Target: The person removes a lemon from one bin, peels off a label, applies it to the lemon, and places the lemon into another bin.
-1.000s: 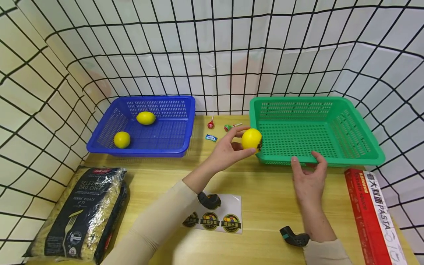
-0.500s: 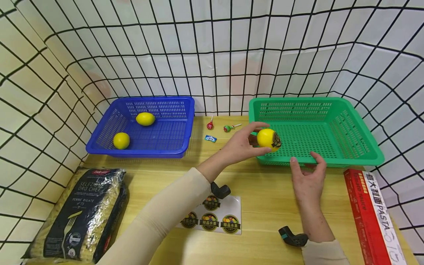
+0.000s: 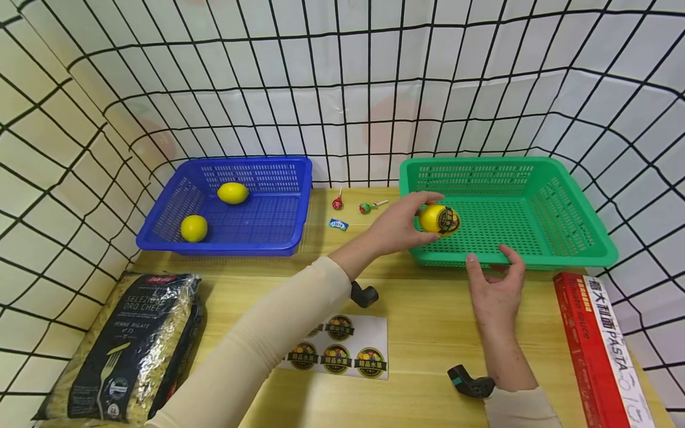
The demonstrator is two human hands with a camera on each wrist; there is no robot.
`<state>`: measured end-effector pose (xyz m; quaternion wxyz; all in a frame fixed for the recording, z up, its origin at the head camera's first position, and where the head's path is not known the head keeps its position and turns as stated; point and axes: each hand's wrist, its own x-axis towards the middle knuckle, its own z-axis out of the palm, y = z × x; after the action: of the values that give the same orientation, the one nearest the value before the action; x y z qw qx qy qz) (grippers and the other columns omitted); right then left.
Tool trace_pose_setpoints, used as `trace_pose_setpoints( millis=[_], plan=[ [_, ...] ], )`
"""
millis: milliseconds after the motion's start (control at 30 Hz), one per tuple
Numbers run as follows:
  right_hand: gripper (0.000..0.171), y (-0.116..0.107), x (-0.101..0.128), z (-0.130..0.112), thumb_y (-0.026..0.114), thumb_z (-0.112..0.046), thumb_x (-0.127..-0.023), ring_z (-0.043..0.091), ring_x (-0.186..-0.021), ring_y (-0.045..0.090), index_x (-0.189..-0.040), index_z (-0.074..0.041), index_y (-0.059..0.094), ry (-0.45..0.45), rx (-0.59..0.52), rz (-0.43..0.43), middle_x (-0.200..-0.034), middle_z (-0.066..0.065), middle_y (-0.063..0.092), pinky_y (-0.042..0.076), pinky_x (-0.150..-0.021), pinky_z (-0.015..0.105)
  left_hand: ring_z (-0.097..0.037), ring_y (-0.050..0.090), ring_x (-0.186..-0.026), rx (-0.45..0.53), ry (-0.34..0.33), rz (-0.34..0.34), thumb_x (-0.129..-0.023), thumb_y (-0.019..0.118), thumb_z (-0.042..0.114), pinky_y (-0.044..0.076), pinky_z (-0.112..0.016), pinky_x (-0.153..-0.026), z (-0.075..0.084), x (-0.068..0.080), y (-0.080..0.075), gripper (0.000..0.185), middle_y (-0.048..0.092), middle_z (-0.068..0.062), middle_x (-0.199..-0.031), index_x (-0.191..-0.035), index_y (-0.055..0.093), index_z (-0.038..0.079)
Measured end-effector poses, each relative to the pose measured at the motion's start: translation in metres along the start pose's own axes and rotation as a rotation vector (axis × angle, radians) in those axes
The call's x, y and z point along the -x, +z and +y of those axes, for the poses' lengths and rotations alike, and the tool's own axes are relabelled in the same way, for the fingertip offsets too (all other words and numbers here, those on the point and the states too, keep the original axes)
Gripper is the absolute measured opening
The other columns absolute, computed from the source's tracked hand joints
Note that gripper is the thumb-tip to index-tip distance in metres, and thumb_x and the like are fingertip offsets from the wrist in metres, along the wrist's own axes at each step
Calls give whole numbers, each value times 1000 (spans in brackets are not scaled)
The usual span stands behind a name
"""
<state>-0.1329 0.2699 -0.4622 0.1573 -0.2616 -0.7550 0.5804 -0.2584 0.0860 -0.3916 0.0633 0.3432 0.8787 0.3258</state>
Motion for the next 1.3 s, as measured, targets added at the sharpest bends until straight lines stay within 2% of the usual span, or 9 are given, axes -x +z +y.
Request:
trace_pose_setpoints(
  millis=[133, 300, 433, 633, 833, 1033, 1300],
  plan=[
    [65, 0, 0, -1, 71, -36, -95, 1, -73, 56, -149, -35, 36, 13, -37, -1, -112, -7, 42, 52, -55, 16, -6, 52, -126, -128, 4, -13, -91, 77, 38, 46, -17, -96, 1, -8, 2, 62, 54, 6, -146, -146, 50, 24],
    [64, 1, 0, 0, 73, -34, -94, 3, -72, 55, -148, -36, 38, 11, -66, 6, -113, -6, 40, 52, -55, 16, -5, 53, -122, -220, -30, -21, -90, 77, 44, 40, -25, -95, 1, -19, 4, 61, 55, 9, -142, -142, 52, 26],
    [64, 1, 1, -1, 74, -34, -94, 4, -75, 55, -147, -37, 39, 14, -87, -1, -114, -5, 40, 52, -56, 16, -3, 54, -120, -284, -53, -58, -88, 77, 51, 33, -32, -98, 2, -25, 6, 61, 58, 15, -140, -140, 54, 30],
    [64, 1, 4, -2, 75, -34, -92, 7, -82, 55, -145, -39, 40, 51, -127, -15, -114, -7, 43, 54, -58, 17, -2, 55, -122, -379, -104, -129, -86, 75, 58, 30, -34, -99, 2, -29, 13, 63, 60, 20, -140, -141, 56, 35],
    [64, -1, 3, -2, 75, -36, -92, 7, -83, 55, -146, -39, 40, 57, -121, -16, -114, -8, 43, 53, -59, 17, 1, 54, -125, -418, -115, -152, -87, 73, 59, 27, -37, -106, 4, -29, 18, 62, 60, 21, -140, -142, 55, 36],
    [64, 0, 1, 0, 75, -34, -92, 6, -78, 56, -147, -36, 41, 45, -114, -3, -114, -6, 44, 52, -57, 16, 0, 55, -123, -421, -131, -160, -88, 75, 56, 25, -41, -114, 7, -28, 19, 59, 61, 21, -137, -140, 56, 35],
    [64, -1, 3, 0, 73, -38, -93, 6, -82, 55, -147, -38, 39, 50, -86, -11, -114, -9, 42, 53, -60, 17, 0, 55, -126, -417, -115, -139, -90, 72, 57, 25, -42, -117, 5, -26, 20, 56, 61, 20, -139, -138, 58, 34]
  ],
)
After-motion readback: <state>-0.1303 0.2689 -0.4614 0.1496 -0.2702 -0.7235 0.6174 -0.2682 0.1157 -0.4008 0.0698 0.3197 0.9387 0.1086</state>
